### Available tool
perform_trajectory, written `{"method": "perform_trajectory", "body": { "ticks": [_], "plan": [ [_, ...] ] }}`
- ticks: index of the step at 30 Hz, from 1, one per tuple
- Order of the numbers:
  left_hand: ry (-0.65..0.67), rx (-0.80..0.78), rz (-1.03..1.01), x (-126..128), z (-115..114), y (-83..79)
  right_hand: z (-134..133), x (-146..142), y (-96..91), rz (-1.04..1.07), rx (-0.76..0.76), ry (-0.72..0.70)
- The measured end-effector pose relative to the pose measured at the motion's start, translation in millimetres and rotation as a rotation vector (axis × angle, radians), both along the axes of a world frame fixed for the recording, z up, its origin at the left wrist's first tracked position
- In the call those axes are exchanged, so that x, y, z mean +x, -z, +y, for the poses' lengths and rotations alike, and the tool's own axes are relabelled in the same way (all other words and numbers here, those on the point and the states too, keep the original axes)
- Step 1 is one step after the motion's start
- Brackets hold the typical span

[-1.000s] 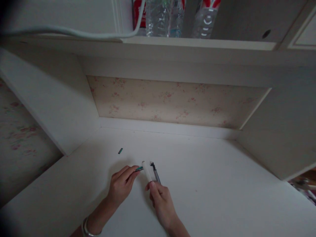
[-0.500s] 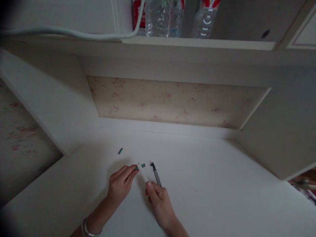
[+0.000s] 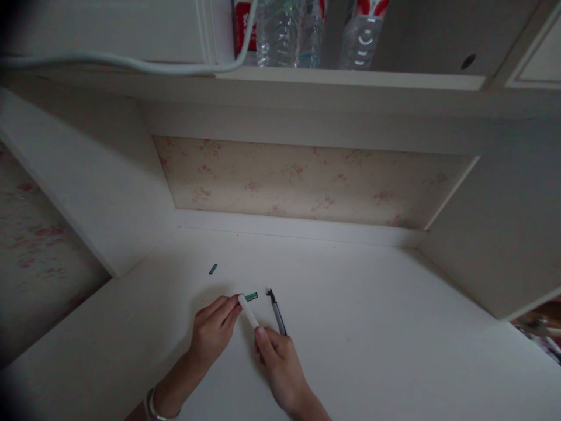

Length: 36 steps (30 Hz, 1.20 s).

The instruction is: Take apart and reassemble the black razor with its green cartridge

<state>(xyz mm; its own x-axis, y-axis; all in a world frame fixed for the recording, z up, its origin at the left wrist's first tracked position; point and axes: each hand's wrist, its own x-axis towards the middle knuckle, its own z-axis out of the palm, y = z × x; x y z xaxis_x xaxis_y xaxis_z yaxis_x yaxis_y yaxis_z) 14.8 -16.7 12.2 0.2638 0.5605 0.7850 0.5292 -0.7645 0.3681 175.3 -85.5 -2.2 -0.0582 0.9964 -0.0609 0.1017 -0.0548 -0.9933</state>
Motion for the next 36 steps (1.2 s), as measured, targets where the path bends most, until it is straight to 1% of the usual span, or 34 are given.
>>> {"method": "perform_trajectory", "body": {
  "ticks": [4, 6, 11, 17, 22, 28, 33, 36],
  "plan": [
    [0.016, -0.016, -0.013, -0.1, 0.5, 1.0, 0.7, 2.5, 1.9, -0.006, 0.006, 0.081],
    [0.014, -0.014, -0.014, 0.0, 1.0, 1.6, 0.8, 2.5, 2.0, 0.001, -0.002, 0.097],
    [-0.017, 0.021, 0.0, 0.5, 1.8, 1.6, -0.8, -3.1, 0.8, -0.02, 0.015, 0.011],
    [0.0, -0.003, 0.0, 0.1, -0.3, -1.1, 0.9, -1.5, 4.7, -0.007, -0.01, 0.098],
    [-0.006, -0.008, -0.007, -0.4, 1.0, -0.1, 0.4, -4.5, 5.6, -0.011, 0.015, 0.028],
    [0.032, -0.019, -0.048, 0.1, 1.1, -2.1, 1.7, -1.3, 2.8, -0.01, 0.003, 0.113],
    [0.014, -0.004, -0.048, -0.6, 1.4, -0.8, -1.3, -4.7, 3.0, -0.057, 0.013, 0.041],
    [0.018, -0.018, -0.057, -0.2, 1.5, -0.5, -0.6, -3.7, 1.5, -0.046, 0.008, 0.067]
  ]
}}
